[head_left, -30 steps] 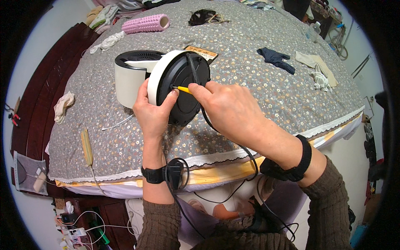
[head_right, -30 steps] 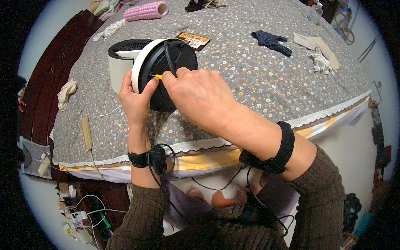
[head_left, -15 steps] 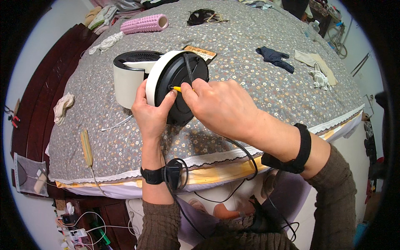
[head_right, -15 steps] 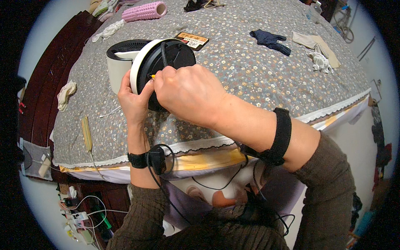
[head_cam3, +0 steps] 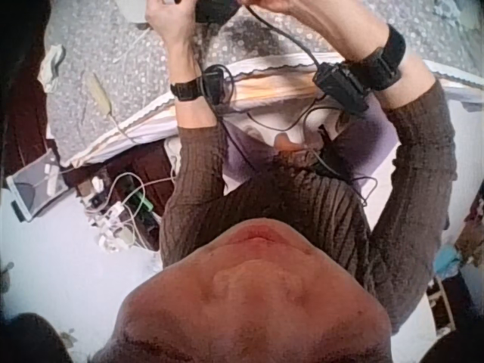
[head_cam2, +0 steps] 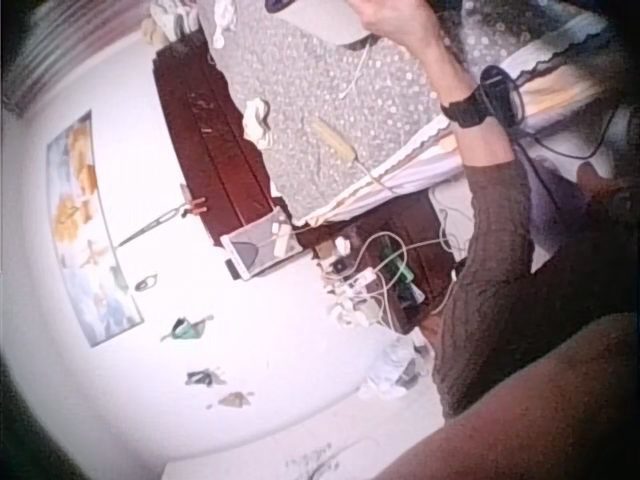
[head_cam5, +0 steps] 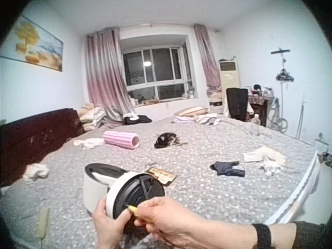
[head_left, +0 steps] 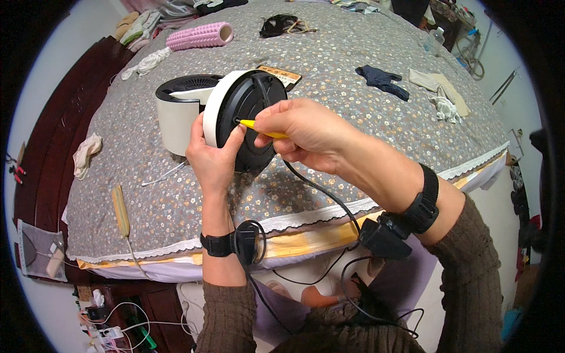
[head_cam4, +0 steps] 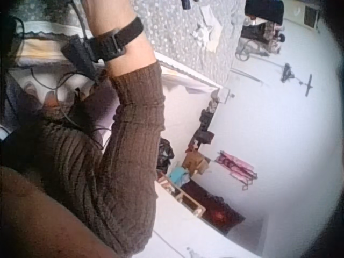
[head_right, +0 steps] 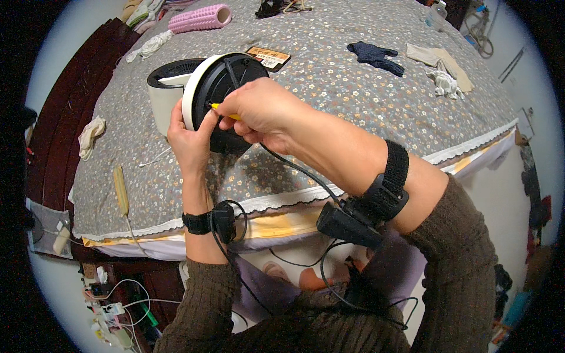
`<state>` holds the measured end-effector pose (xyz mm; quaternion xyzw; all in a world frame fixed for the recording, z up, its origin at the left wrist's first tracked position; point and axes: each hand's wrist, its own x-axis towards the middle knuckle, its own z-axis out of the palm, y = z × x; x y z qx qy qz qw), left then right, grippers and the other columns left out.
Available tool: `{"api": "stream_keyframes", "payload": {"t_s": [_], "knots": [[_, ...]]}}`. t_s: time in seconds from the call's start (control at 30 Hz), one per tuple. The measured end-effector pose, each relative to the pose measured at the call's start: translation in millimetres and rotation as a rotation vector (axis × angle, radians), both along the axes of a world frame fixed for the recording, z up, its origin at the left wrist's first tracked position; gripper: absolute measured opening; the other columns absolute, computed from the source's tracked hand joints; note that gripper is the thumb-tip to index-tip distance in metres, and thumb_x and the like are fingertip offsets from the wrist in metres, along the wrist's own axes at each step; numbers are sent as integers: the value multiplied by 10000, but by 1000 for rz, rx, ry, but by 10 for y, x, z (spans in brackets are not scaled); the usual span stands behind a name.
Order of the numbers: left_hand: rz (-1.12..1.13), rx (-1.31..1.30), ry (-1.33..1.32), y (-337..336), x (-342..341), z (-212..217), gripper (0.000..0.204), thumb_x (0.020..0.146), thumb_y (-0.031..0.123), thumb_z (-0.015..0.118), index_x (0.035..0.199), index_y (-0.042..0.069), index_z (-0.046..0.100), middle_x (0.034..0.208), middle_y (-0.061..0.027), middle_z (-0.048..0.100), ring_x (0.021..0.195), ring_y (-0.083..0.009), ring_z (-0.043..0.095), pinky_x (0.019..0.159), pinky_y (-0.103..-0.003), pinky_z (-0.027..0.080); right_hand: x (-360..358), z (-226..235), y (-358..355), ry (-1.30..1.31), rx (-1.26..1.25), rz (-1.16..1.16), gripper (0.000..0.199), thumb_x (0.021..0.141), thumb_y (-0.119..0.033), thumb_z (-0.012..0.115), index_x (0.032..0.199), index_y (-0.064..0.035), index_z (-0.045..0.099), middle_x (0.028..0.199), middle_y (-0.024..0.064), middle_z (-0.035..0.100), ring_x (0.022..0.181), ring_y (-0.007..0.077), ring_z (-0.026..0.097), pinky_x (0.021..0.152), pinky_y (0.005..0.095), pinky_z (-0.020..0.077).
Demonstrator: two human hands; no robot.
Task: The person uses a yellow screwdriver to remove screws from the base of a white and black appliance. They rotate the device to access multiple screws, then detach the base cover to reveal the internal components.
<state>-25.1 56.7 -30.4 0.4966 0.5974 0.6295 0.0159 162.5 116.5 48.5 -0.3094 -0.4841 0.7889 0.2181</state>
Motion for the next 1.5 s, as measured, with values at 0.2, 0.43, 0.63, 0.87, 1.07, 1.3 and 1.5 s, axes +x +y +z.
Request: {"api": "stream_keyframes", "payload": {"t_s": [0.2,0.43,0.63,0.87,1.07,1.3,1.5], "knots": [[-40,28,-87,33,-29,-18,592,766,169,900,1251,-53,643,1065,-111,748,917,-169,698,841,-322,572,-36,-42,-42,-450,1537,-214,218,799,-26,724,985,12,620,994,195,664,814,360,711,661,445,570],[-5,11,-59,32,-42,-40,622,762,182,905,1270,-59,640,1076,-115,748,922,-169,696,842,-327,572,-31,65,-61,-456,1989,-92,158,819,-121,697,874,24,729,966,210,704,783,369,759,660,443,625],[-28,19,-66,52,-68,-67,617,761,194,904,1264,-49,644,1074,-113,750,928,-178,699,843,-330,571,-30,50,36,-500,1856,-146,136,797,-145,757,813,-12,730,833,161,716,724,313,743,622,407,594],[16,28,-19,65,-44,-117,574,767,198,903,1229,-30,648,1059,-113,742,916,-184,703,834,-336,570,-24,-65,19,-184,224,-57,208,937,-169,770,806,-28,690,716,37,643,517,89,498,463,275,355],[75,54,85,56,14,-125,655,761,226,919,1285,-23,614,1064,-151,739,933,-236,721,839,-370,574,0,-85,4,8,-261,-68,243,1026,-253,672,1040,-12,639,828,68,637,528,59,457,431,232,289],[147,39,320,15,26,-16,906,735,254,921,1479,18,460,1316,-225,647,1194,-368,651,1016,-442,509,-26,-3,-49,-67,-198,-181,327,1035,-332,656,1134,-24,612,964,106,626,728,152,575,500,274,409],[235,148,518,-10,41,22,907,752,182,875,1550,101,452,1475,-197,560,1360,-347,553,1135,-431,435,-82,78,-133,-74,-68,-279,396,1015,-363,681,1213,-31,595,1055,73,626,886,171,600,686,333,501]]}}
